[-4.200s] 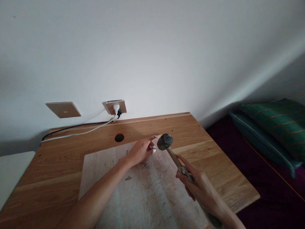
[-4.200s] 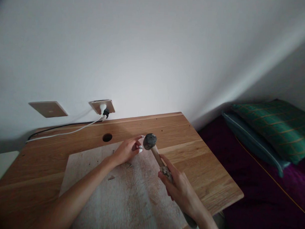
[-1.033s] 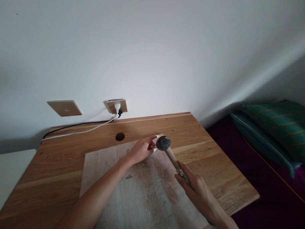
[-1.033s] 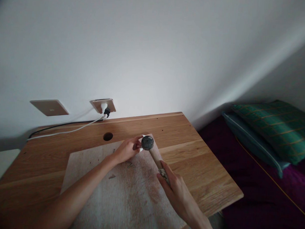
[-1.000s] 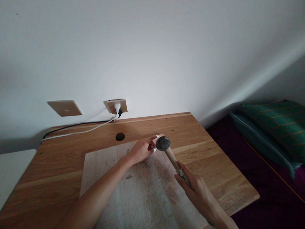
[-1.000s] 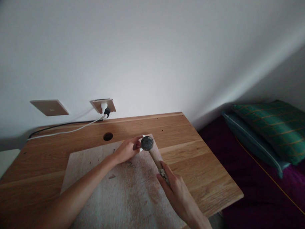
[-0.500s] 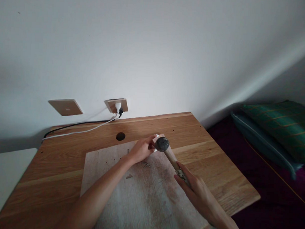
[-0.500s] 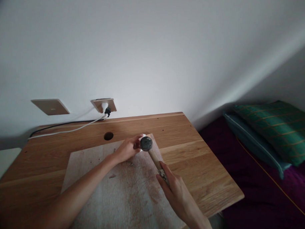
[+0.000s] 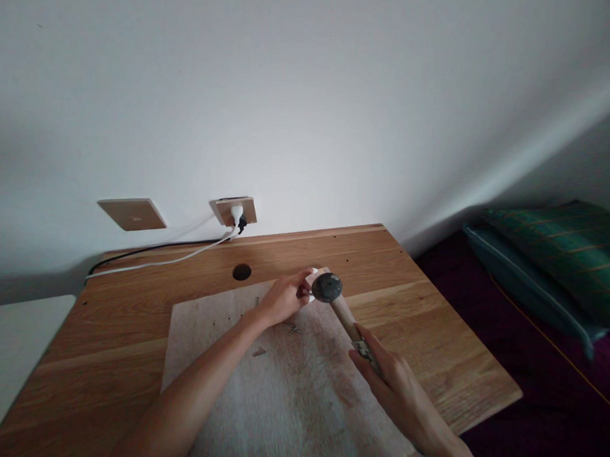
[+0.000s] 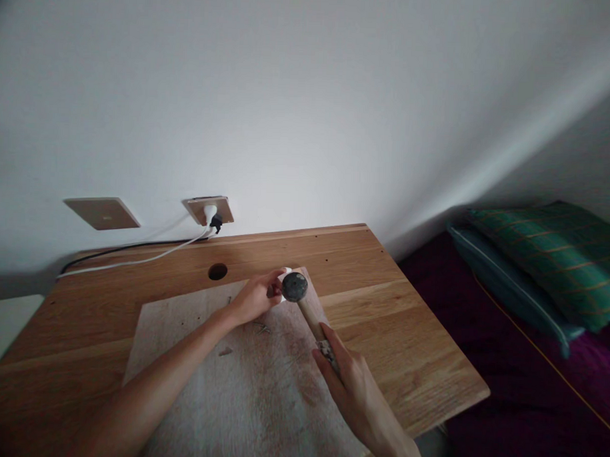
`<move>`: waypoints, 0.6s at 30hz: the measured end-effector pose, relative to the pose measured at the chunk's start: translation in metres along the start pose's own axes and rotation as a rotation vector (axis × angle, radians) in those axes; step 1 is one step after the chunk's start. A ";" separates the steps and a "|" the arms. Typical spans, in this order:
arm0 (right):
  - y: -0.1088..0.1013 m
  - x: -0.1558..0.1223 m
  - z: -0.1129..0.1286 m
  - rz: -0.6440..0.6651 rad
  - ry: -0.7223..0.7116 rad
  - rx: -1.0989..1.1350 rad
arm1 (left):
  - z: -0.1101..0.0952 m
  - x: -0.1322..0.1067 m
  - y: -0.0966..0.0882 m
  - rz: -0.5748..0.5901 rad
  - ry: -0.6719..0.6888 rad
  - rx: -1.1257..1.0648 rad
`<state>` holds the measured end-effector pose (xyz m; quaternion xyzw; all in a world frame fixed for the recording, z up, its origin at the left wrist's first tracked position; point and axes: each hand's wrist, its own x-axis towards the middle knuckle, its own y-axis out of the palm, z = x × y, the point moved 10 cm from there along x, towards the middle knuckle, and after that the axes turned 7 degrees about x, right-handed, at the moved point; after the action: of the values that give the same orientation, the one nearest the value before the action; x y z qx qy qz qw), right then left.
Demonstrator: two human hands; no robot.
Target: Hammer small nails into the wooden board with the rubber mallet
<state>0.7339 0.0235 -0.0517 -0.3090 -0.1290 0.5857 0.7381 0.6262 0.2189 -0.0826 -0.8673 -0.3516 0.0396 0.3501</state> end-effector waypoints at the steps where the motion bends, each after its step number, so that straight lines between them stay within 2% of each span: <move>1: 0.000 0.000 0.000 0.003 -0.002 -0.002 | 0.001 0.000 0.000 0.002 -0.001 -0.002; 18: 0.003 -0.002 -0.001 0.007 -0.009 0.011 | -0.003 -0.001 -0.001 -0.001 0.028 0.014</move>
<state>0.7312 0.0213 -0.0540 -0.3028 -0.1283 0.5903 0.7372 0.6259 0.2167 -0.0801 -0.8652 -0.3466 0.0296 0.3611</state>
